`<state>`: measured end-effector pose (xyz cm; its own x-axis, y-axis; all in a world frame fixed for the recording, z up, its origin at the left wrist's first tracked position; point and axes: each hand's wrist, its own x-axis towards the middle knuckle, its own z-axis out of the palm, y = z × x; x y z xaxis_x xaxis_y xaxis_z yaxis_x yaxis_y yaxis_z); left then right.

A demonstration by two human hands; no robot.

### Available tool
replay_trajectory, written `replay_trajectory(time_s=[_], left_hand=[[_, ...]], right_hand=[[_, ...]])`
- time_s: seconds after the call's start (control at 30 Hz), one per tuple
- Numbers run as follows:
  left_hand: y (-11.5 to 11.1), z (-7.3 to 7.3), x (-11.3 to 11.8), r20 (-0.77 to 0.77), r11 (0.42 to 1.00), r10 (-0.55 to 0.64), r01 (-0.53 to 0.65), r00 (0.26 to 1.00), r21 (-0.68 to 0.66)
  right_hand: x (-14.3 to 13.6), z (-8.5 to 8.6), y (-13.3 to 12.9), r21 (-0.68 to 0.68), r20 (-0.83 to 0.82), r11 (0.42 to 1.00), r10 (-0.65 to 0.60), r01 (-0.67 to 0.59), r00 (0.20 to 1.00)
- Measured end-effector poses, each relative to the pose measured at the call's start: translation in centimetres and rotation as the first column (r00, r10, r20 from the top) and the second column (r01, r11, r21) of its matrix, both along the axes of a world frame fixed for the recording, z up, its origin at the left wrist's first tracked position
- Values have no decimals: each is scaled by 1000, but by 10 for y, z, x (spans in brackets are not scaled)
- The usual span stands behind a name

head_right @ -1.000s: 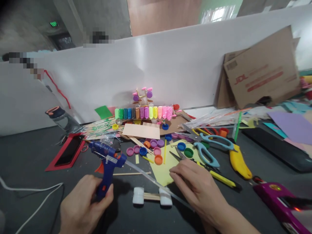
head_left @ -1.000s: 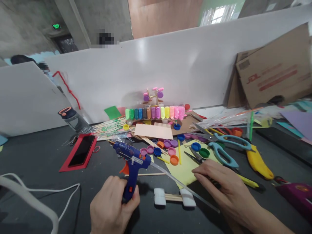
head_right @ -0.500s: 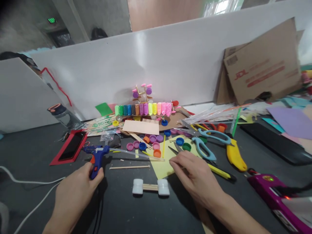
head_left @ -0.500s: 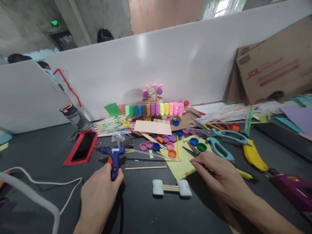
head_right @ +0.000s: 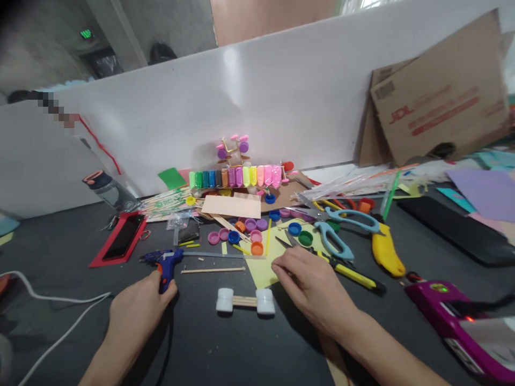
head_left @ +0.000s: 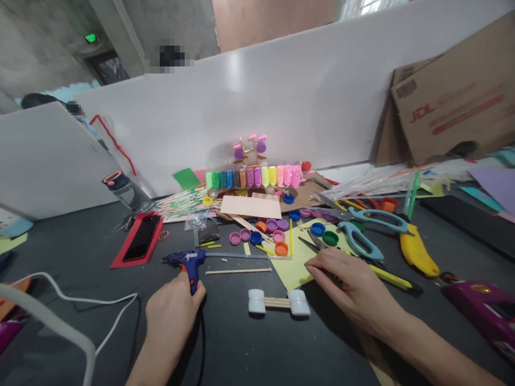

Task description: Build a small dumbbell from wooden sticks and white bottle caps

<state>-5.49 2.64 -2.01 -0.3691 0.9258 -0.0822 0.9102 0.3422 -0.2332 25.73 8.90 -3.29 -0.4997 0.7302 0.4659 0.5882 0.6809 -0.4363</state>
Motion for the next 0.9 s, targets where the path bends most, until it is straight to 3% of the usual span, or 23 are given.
replay_trajectory(time_s=[0.3, 0.57, 0.77, 0.9], left_hand=[[0, -10, -3, 1, 999, -15, 15, 1000, 49], [6, 4, -13, 19, 946, -87, 76, 996, 315], [19, 1, -49, 113, 871, -162, 88, 980, 484], [42, 0, -93, 221, 782, -120, -45, 968, 622]], right_hand=[[-1, 0, 2, -25, 38, 1000, 0, 0, 999], [1, -2, 2, -46, 42, 999, -13, 15, 999], [0, 1, 3, -42, 41, 999, -15, 17, 999], [0, 2, 4, -9, 6, 1000, -12, 12, 1000]])
